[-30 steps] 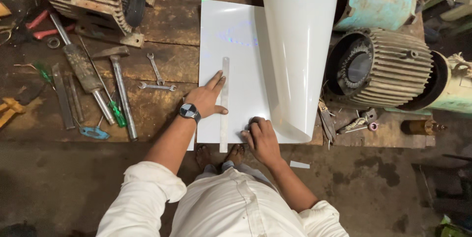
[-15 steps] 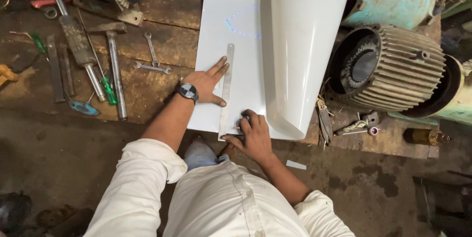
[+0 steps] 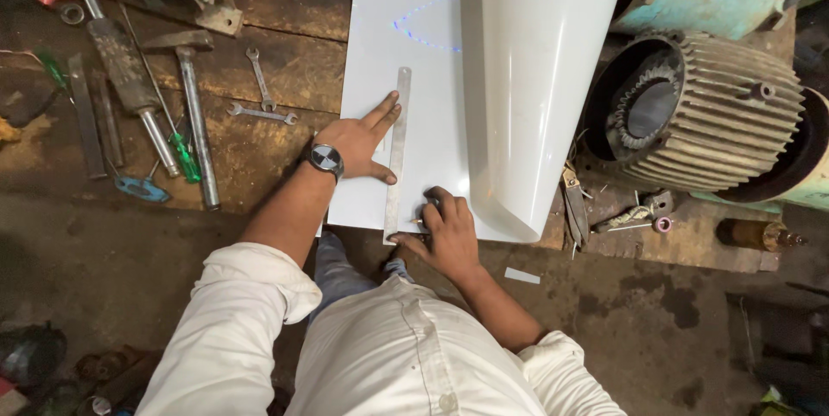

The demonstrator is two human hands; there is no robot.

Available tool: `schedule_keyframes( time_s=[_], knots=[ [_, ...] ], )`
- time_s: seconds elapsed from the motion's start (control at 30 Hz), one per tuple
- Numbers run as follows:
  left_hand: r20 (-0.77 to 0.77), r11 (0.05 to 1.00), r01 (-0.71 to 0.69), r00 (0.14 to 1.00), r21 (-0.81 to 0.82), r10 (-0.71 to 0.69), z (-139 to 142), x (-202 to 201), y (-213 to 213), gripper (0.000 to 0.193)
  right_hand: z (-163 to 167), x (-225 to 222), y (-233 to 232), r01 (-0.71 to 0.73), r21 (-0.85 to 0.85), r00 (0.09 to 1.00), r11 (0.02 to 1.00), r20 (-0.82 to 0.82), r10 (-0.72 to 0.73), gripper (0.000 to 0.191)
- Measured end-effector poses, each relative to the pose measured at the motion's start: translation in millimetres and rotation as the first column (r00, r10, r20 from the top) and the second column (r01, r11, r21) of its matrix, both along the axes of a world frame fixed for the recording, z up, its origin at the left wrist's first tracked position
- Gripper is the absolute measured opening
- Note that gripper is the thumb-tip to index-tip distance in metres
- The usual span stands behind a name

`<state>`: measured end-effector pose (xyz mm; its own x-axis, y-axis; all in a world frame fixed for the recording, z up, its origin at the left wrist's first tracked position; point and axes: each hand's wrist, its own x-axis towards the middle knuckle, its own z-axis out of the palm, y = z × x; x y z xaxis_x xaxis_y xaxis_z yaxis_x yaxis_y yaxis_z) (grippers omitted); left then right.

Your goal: The person handles a blower housing and electric motor parts on a workbench, then unrolls a white plastic sheet, flattens it, measures and marks it using a steel ruler and marker, and cuts a strip from it with scissors, pressing the cut sheet flat on the bench.

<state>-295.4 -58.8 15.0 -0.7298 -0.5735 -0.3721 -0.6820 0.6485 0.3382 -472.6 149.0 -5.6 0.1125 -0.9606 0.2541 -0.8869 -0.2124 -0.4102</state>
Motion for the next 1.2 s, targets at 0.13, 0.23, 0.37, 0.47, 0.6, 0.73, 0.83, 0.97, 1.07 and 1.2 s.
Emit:
schedule_keyframes(
  time_s=[0.13, 0.23, 0.37, 0.47, 0.6, 0.73, 0.83, 0.97, 1.07, 1.2],
  knots=[
    [0.001, 1.000, 0.012, 1.000, -0.020, -0.012, 0.1, 1.1, -1.2, 0.134, 1.6, 2.2, -2.2, 0.002, 0.007, 1.000, 1.000, 0.005, -0.002, 0.063],
    [0.002, 1.000, 0.010, 1.000, -0.015, -0.010, 1.3, 0.3, -1.7, 0.135, 2.5, 2.7, -2.8, 0.009, 0.020, 1.000, 1.000, 0.019, -0.010, 0.061],
    [0.035, 1.000, 0.012, 0.999, -0.008, -0.011, 4.3, -1.5, -2.4, 0.137, 2.6, 2.5, -4.0, 0.016, 0.053, 1.000, 0.998, 0.023, -0.018, 0.060],
    [0.037, 1.000, 0.024, 0.999, -0.016, -0.023, 6.7, -1.5, -2.3, 0.140, 1.8, 3.8, -4.6, 0.030, 0.047, 0.999, 0.998, 0.021, -0.031, 0.062],
    [0.047, 0.999, 0.026, 0.999, -0.019, -0.025, 7.7, -1.1, -1.9, 0.143, 0.5, 4.7, -4.6, 0.036, 0.033, 0.999, 0.999, 0.006, -0.036, 0.061],
    [0.045, 0.999, 0.033, 0.998, -0.029, -0.032, 5.9, -1.4, -2.2, 0.143, -0.4, 4.9, -4.3, 0.044, 0.060, 0.999, 0.997, 0.012, -0.045, 0.059],
    [0.056, 0.999, 0.038, 0.998, -0.028, -0.036, 3.9, -1.5, -2.4, 0.143, -0.5, 5.1, -3.7, 0.046, 0.053, 0.999, 0.998, 0.014, -0.046, 0.061],
    [0.026, 0.999, 0.035, 0.999, -0.037, -0.034, 2.2, -0.8, -2.0, 0.144, 0.0, 5.2, -3.1, 0.043, 0.041, 0.999, 0.998, 0.017, -0.043, 0.059],
    [0.043, 0.999, 0.034, 0.999, -0.028, -0.033, 2.5, -0.9, -2.1, 0.144, 0.5, 5.4, -2.8, 0.050, 0.049, 0.999, 0.998, 0.012, -0.050, 0.060],
    [0.028, 0.999, 0.027, 0.999, -0.025, -0.027, 4.6, -1.3, -2.0, 0.144, 0.5, 5.8, -3.0, 0.049, 0.049, 0.999, 0.998, 0.007, -0.049, 0.060]
  ],
)
